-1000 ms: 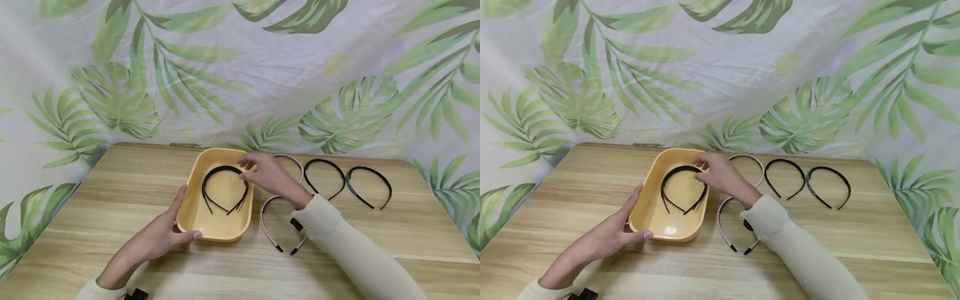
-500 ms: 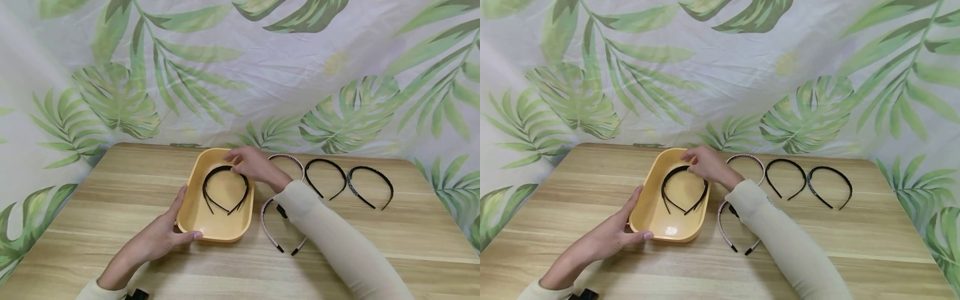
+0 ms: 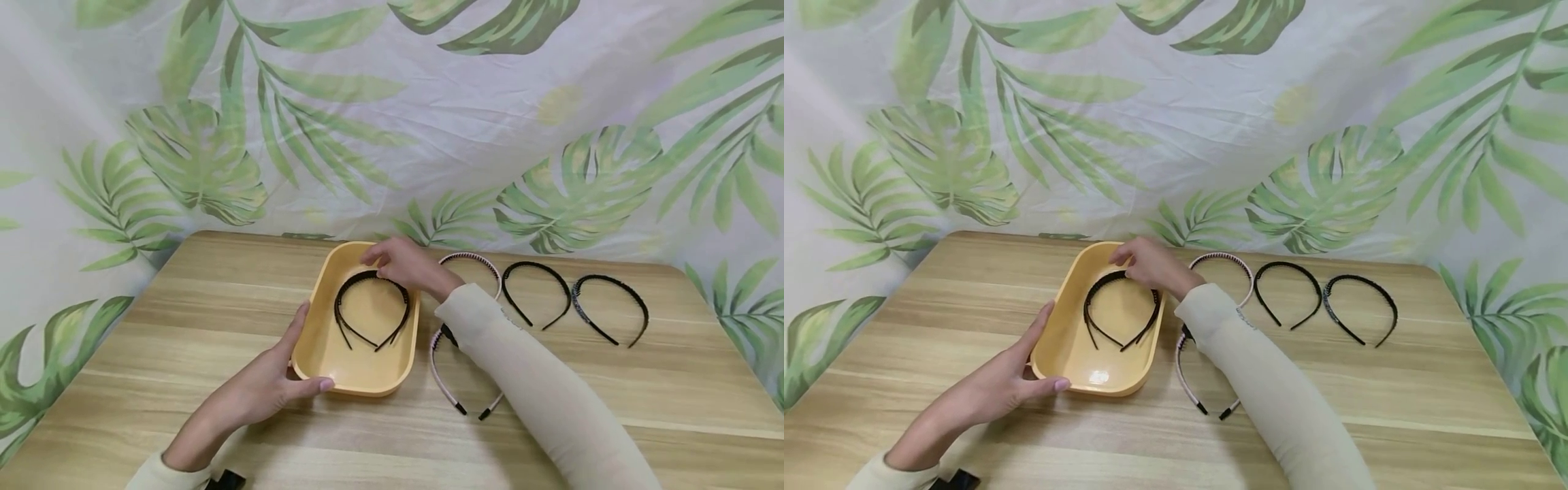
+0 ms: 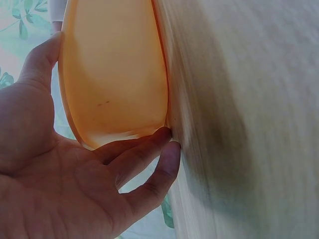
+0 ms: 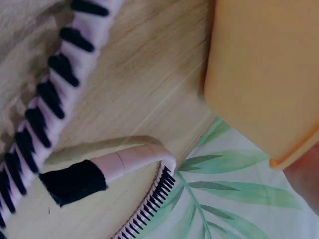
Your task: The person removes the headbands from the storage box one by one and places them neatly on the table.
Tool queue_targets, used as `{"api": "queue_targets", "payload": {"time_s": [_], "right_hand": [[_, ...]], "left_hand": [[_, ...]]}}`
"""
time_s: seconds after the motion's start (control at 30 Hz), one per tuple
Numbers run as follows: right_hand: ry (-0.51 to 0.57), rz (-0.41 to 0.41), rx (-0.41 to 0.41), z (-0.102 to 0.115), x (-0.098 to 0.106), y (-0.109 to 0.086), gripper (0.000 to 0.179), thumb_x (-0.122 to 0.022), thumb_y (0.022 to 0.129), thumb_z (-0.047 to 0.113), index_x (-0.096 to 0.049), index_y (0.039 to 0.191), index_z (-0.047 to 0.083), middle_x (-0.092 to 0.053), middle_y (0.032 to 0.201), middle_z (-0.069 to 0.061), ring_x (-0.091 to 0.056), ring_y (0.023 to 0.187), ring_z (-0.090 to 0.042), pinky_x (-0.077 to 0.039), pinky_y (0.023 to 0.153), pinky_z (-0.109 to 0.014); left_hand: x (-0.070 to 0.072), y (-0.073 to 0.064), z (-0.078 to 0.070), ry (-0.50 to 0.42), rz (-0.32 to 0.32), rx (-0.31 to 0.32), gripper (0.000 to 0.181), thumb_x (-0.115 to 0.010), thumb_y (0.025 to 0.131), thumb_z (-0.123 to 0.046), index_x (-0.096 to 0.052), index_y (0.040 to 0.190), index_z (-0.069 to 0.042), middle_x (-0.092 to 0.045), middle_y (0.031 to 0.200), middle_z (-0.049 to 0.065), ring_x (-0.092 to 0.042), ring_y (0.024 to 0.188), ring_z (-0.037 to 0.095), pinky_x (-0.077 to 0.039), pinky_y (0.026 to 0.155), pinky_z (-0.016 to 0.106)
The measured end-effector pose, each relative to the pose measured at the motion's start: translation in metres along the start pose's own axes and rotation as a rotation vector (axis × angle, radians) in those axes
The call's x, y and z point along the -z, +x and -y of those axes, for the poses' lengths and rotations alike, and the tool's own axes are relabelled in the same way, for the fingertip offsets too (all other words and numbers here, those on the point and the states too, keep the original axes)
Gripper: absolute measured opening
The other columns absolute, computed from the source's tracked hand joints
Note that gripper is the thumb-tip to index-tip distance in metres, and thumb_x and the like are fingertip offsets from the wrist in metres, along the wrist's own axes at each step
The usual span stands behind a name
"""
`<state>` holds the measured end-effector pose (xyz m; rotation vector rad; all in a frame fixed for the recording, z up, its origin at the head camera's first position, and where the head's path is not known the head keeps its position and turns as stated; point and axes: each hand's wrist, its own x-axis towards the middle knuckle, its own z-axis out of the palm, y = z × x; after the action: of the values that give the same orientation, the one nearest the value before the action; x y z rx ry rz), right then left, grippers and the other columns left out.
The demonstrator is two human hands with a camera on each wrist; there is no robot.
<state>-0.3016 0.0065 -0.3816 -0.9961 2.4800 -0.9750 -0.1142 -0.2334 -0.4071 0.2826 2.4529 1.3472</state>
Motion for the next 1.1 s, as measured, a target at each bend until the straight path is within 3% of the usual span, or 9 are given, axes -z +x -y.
{"api": "queue_targets", "payload": {"time_s": [0.37,0.57,0.8,1.1], "right_hand": [[-0.065,0.013,-0.027,-0.008,-0.006,0.012,0.042,-0.056,0.097,-0.011,-0.072,0.132,0.004,-0.073,0.133,-0.010,-0.068,0.116,-0.028,-0.057,0.094,-0.035],[-0.140,0.024,0.008,-0.008,-0.009,0.014,0.042,-0.055,0.094,-0.012,-0.075,0.128,0.004,-0.075,0.130,-0.010,-0.069,0.115,-0.027,-0.056,0.096,-0.034],[-0.177,0.034,0.016,-0.009,-0.011,0.015,0.044,-0.055,0.094,-0.013,-0.074,0.129,0.003,-0.073,0.133,-0.011,-0.069,0.120,-0.028,-0.056,0.100,-0.034],[-0.215,0.029,0.054,-0.011,-0.012,0.015,0.049,-0.050,0.090,-0.015,-0.075,0.128,0.002,-0.075,0.128,-0.013,-0.071,0.116,-0.027,-0.057,0.097,-0.033]], "left_hand": [[-0.001,0.001,0.000,-0.009,-0.004,-0.023,0.123,-0.081,0.094,-0.033,0.017,0.167,-0.027,-0.008,0.173,0.029,-0.064,0.122,0.030,-0.055,0.089,0.027],[-0.001,0.000,0.001,-0.040,-0.002,0.003,0.123,-0.081,0.094,-0.031,0.017,0.167,-0.027,-0.010,0.173,0.028,-0.064,0.123,0.030,-0.055,0.089,0.025],[-0.001,0.001,0.001,-0.015,-0.002,-0.038,0.124,-0.082,0.093,-0.029,0.017,0.168,-0.022,-0.016,0.170,0.033,-0.064,0.122,0.030,-0.055,0.088,0.025],[-0.001,0.000,0.002,0.004,-0.013,0.003,0.124,-0.082,0.093,-0.033,0.016,0.168,-0.029,-0.023,0.169,0.032,-0.067,0.118,0.027,-0.055,0.088,0.024]]}}
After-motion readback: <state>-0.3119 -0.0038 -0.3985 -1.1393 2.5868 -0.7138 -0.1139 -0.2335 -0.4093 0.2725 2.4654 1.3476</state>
